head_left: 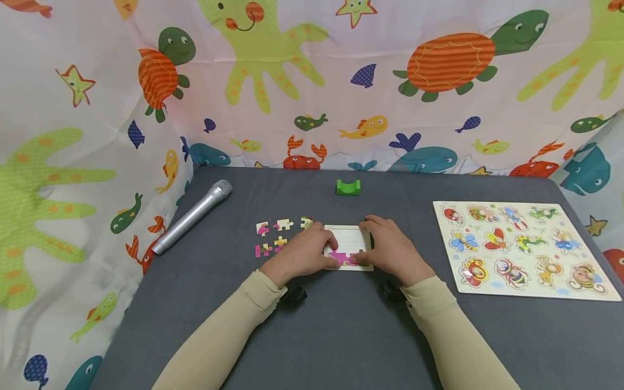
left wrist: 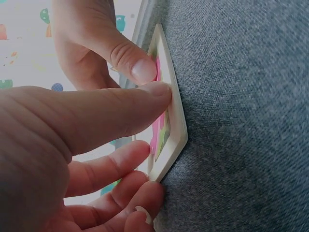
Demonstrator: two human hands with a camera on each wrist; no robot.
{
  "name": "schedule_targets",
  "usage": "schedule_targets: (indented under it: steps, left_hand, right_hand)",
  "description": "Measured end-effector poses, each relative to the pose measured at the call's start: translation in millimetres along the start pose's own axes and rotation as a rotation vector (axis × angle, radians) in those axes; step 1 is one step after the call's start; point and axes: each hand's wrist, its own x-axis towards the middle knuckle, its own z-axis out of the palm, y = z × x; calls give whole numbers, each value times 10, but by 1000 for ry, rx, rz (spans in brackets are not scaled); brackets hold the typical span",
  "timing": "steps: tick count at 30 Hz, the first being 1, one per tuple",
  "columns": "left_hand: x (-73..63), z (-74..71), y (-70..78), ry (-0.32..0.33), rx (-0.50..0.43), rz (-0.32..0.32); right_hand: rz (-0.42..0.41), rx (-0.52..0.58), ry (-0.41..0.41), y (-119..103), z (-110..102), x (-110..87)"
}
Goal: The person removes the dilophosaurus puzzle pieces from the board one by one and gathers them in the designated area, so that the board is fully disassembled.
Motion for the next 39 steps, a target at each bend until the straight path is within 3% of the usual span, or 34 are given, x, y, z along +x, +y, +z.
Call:
schedule_targets:
  steps: [9,18,39]
  left_hand:
    - [5,4,7,-24,6,-35]
    - [35,12,10,-8,17,-12]
    - [49,-39,-97,24,-225,10]
  right_hand:
    - [-12,-2,13,-2,4,-5]
    - [-6,-1,4,12,11,1]
    - [5,12,-11,8,-7,21]
